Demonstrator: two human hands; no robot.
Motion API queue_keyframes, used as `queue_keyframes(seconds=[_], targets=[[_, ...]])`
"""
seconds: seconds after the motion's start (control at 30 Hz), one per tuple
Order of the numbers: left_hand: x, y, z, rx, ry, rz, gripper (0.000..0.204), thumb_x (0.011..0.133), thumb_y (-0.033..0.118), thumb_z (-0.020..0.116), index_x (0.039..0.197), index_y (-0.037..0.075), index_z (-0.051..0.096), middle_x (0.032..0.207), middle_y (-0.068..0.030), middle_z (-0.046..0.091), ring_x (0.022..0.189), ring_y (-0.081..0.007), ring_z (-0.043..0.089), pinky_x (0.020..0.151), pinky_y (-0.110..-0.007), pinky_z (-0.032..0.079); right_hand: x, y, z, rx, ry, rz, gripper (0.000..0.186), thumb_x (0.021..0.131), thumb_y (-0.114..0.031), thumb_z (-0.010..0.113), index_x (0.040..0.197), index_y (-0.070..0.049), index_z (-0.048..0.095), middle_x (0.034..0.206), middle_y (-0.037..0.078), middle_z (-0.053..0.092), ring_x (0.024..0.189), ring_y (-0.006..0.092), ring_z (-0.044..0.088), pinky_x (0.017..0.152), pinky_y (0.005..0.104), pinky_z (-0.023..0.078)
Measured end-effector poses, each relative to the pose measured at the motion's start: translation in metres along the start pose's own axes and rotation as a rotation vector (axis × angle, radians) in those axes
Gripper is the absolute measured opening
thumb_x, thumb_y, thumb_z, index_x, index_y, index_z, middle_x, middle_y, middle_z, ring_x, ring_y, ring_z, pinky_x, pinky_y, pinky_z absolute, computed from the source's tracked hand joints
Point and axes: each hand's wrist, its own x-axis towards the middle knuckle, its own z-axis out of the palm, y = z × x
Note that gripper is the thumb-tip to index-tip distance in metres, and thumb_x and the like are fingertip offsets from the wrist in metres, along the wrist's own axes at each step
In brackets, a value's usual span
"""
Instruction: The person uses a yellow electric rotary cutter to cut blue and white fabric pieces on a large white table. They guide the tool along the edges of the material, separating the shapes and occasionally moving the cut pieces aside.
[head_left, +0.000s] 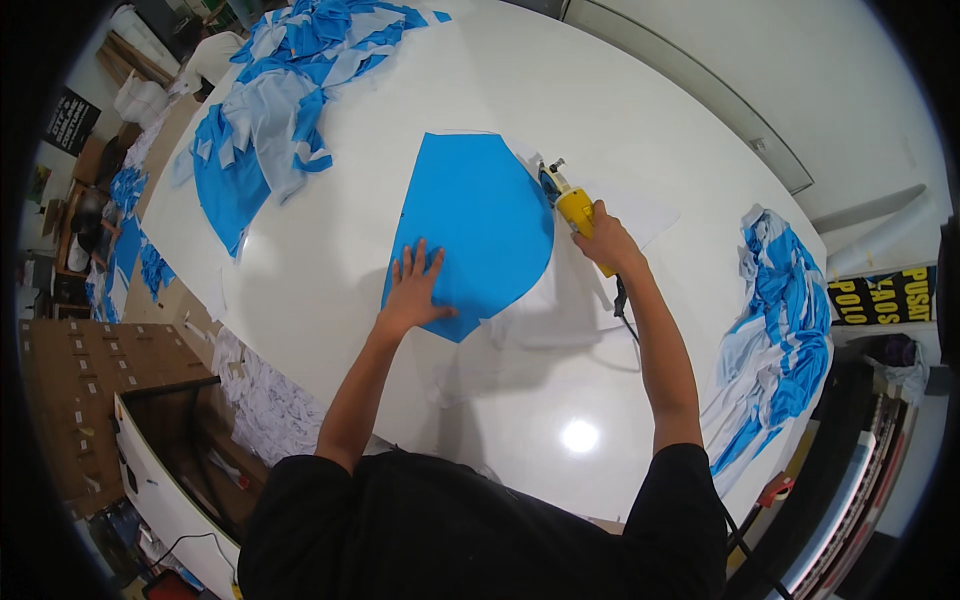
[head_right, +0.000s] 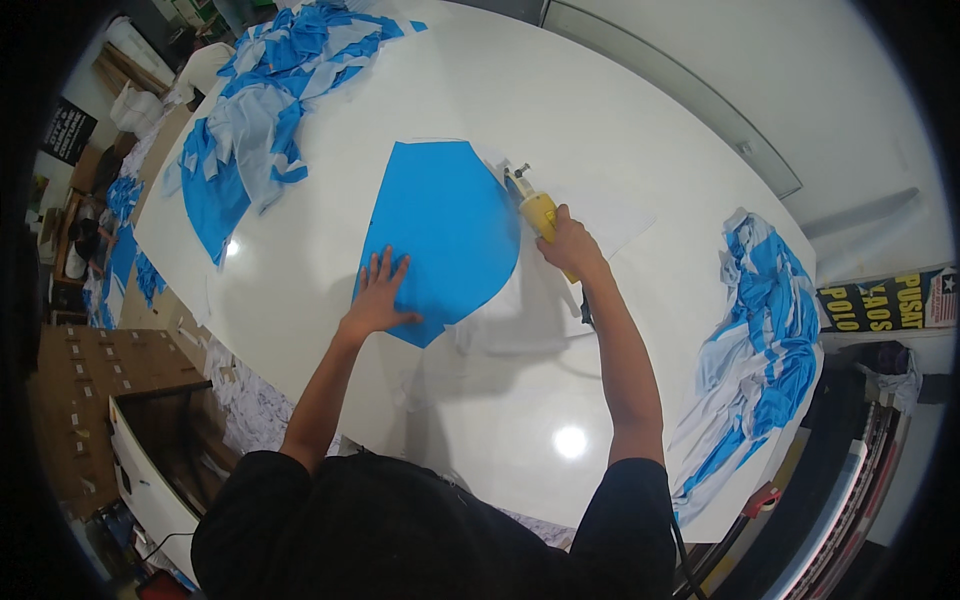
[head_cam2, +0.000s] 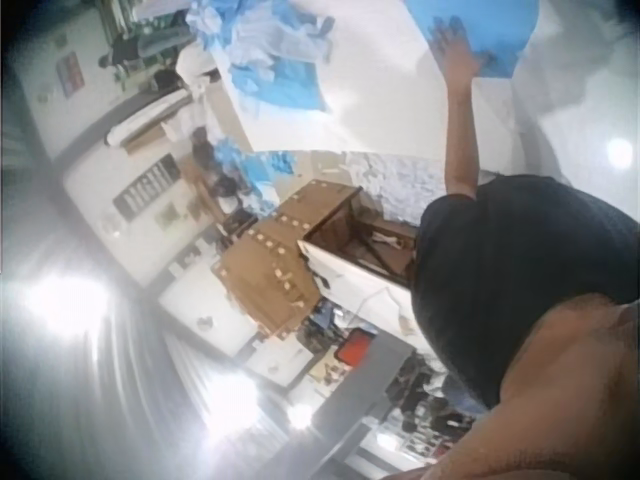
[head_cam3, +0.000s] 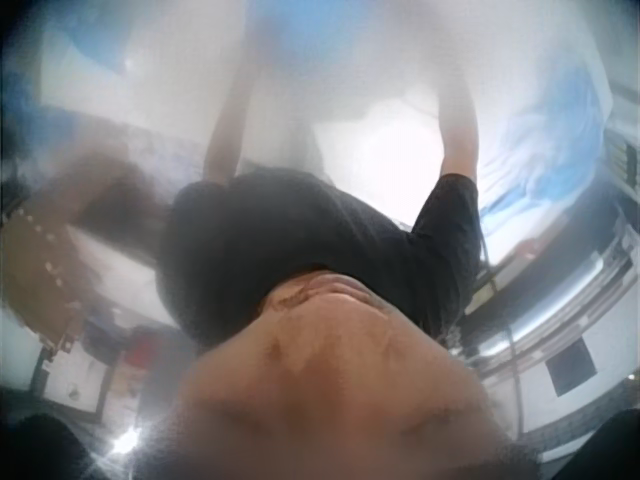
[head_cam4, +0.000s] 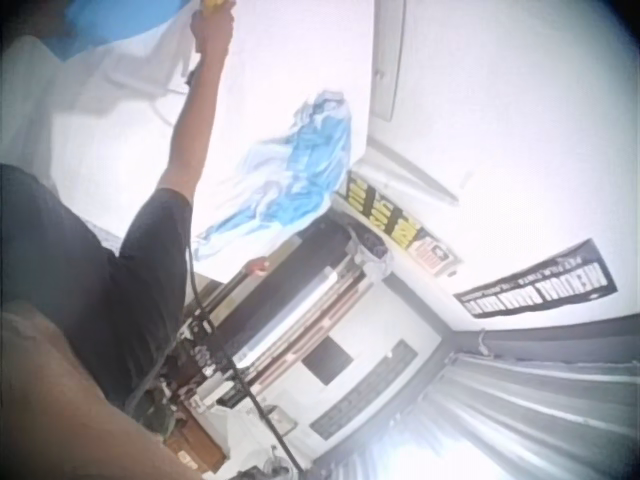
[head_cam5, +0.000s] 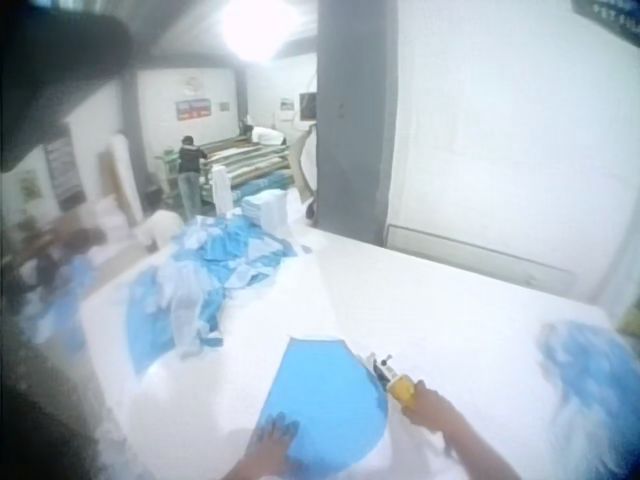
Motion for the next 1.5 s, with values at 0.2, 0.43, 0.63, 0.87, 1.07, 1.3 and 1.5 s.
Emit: queue_keyframes(seconds=[0.2, 0.43, 0.63, 0.87, 1.07, 1.3, 1.5], targets=[[0.001, 0.010, -0.006, 0.030, -0.073, -0.070, 0.134, 0.062, 0.063, 0.091, 0.167, 0.018, 0.021, 0.173, -0.0236, 0.002, 0.157, -0.0529, 0.001, 0.126, -0.065, 0.009, 0.024, -0.009, -0.016, -0.022, -0.063, 0.001, 0.066, 0.088, -0.031, 0.071, 0.134, 0.004, 0.040, 0.110, 0.032, 0.069, 0.101, 0.0444, 0.071, 0.088, 0.0489, 0.059], [0.002, 0.009, -0.003, 0.012, -0.076, -0.090, 0.137, 0.059, 0.059, 0.095, 0.167, 0.018, 0.021, 0.174, -0.0229, 0.001, 0.158, -0.0520, 0.000, 0.125, -0.066, 0.008, 0.050, -0.027, -0.030, -0.043, -0.115, -0.031, 0.063, 0.087, -0.028, 0.070, 0.133, 0.003, 0.041, 0.108, 0.031, 0.070, 0.099, 0.0447, 0.072, 0.087, 0.0505, 0.059], [0.003, 0.010, -0.006, 0.005, -0.091, -0.096, 0.137, 0.059, 0.059, 0.095, 0.167, 0.019, 0.021, 0.174, -0.0223, 0.001, 0.158, -0.0514, 0.000, 0.125, -0.066, 0.008, 0.080, -0.035, -0.028, -0.041, -0.117, -0.066, 0.073, 0.088, -0.033, 0.071, 0.141, 0.005, 0.038, 0.103, 0.031, 0.073, 0.091, 0.0405, 0.075, 0.082, 0.0465, 0.060], [0.001, 0.010, -0.006, 0.002, -0.086, -0.096, 0.137, 0.059, 0.059, 0.095, 0.167, 0.018, 0.021, 0.174, -0.0223, 0.001, 0.158, -0.0508, -0.001, 0.125, -0.066, 0.008, 0.104, -0.054, -0.024, -0.044, -0.082, -0.050, 0.079, 0.087, -0.033, 0.070, 0.146, 0.005, 0.035, 0.115, 0.032, 0.069, 0.103, 0.0414, 0.072, 0.091, 0.0471, 0.059], [0.000, 0.007, -0.005, -0.006, -0.075, -0.084, 0.138, 0.059, 0.059, 0.095, 0.168, 0.018, 0.020, 0.174, -0.0226, 0.002, 0.158, -0.0507, -0.001, 0.125, -0.067, 0.007, 0.121, -0.077, -0.017, -0.028, -0.081, -0.001, 0.080, 0.085, -0.037, 0.068, 0.145, 0.004, 0.035, 0.125, 0.033, 0.065, 0.113, 0.0440, 0.069, 0.096, 0.0481, 0.057], [0.003, -0.021, -0.004, -0.044, -0.036, 0.038, 0.139, 0.055, 0.054, 0.098, 0.167, 0.022, 0.022, 0.173, -0.0228, 0.004, 0.158, -0.0498, 0.002, 0.124, -0.069, 0.009, 0.147, -0.099, -0.007, 0.021, 0.054, -0.003, 0.079, 0.086, -0.039, 0.068, 0.141, 0.008, 0.037, 0.120, 0.035, 0.067, 0.109, 0.0453, 0.070, 0.094, 0.0491, 0.058], [-0.030, -0.241, -0.044, 0.836, 0.446, -0.231, 0.122, 0.074, 0.045, 0.088, 0.168, 0.020, 0.015, 0.173, -0.0234, 0.008, 0.156, -0.0549, 0.010, 0.122, -0.070, 0.015, 0.083, -0.117, 0.005, 0.099, 0.186, -0.001, 0.061, 0.089, -0.037, 0.067, 0.127, 0.005, 0.044, 0.111, 0.033, 0.069, 0.101, 0.0484, 0.070, 0.089, 0.0539, 0.057]])
